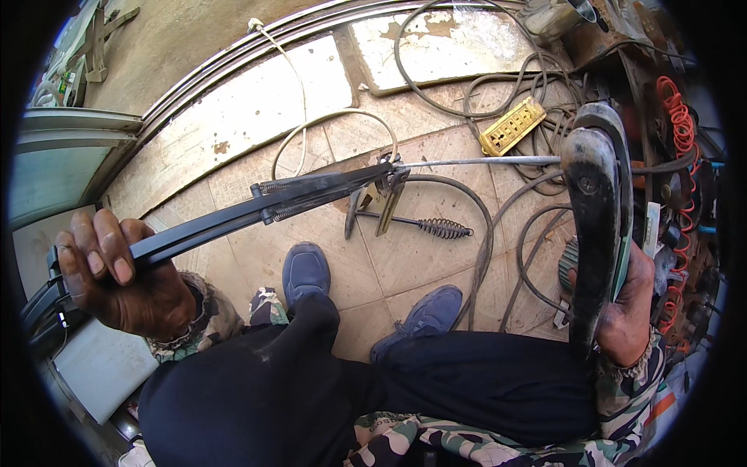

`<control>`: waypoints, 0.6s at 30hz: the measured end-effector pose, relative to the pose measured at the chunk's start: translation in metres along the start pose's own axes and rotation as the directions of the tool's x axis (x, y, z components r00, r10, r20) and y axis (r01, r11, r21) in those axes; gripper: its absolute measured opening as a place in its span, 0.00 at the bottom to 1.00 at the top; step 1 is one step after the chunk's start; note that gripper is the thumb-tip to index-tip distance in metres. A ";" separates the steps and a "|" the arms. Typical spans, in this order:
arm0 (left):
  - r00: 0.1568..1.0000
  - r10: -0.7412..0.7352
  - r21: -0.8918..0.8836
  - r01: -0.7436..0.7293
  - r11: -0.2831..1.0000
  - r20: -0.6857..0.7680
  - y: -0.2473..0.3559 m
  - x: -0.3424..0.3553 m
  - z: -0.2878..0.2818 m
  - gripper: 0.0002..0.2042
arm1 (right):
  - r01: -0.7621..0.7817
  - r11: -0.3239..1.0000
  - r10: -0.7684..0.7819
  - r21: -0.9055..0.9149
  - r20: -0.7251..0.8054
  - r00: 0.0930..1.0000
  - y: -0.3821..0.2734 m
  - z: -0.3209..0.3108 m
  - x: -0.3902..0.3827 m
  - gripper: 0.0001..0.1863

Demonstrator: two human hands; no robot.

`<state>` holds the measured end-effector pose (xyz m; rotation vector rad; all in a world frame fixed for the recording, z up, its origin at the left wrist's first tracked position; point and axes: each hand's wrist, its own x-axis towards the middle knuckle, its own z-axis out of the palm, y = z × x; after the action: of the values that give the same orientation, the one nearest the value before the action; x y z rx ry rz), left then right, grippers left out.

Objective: The person sits on the floor and welds a metal frame using a welding torch, creating bright sparks. They then use a hammer to chip away slag from the welds and inspect the joints.

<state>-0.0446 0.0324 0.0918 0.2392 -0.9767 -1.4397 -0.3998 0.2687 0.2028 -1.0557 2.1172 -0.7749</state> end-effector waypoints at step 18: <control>1.000 -0.003 -0.003 0.003 1.000 0.007 0.000 0.001 0.001 0.13 | -0.004 1.000 0.004 -0.019 0.007 1.000 -0.002 0.000 0.002 0.11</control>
<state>-0.0461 0.0317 0.0929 0.2333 -0.9801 -1.4456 -0.3998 0.2663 0.2039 -1.0629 2.1238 -0.7489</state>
